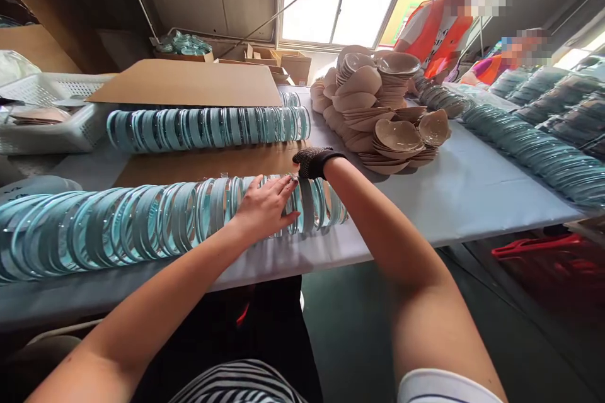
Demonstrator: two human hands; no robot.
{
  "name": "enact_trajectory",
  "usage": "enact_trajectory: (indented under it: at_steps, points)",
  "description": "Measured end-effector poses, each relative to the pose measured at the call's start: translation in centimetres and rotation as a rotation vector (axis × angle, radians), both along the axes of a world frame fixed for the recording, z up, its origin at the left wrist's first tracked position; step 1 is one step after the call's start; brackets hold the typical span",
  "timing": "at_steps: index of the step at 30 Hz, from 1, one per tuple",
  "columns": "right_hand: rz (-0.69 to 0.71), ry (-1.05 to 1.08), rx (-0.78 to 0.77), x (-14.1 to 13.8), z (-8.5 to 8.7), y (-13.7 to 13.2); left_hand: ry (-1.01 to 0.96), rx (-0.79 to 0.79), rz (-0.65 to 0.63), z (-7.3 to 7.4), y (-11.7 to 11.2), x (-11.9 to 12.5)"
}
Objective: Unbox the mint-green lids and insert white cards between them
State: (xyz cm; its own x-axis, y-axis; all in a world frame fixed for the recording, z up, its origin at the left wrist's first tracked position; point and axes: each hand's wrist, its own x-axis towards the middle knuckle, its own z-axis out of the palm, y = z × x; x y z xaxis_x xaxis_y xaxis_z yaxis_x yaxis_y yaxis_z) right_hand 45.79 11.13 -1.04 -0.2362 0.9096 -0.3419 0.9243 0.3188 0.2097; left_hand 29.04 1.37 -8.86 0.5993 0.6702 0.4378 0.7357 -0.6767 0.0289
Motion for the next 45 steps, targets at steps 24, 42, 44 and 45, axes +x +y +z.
enact_trajectory:
  at_steps: [24, 42, 44, 45]
  points:
    - [0.268, 0.7, 0.425, 5.6, -10.7, -13.6, -0.004, -0.062, -0.005, 0.3, 0.1, 0.1]
    - [-0.15, 0.07, 0.171, 6.3, -0.3, -2.4, 0.092, -0.09, -0.084, 1.3, 1.1, 5.1]
    - [-0.14, 0.011, 0.012, 5.0, 0.2, 0.0, 0.084, -0.058, -0.087, 0.7, 1.1, 5.4]
    - [-0.133, -0.002, -0.039, 4.6, 0.3, 0.6, 0.081, -0.049, -0.087, 0.5, 1.2, 5.4]
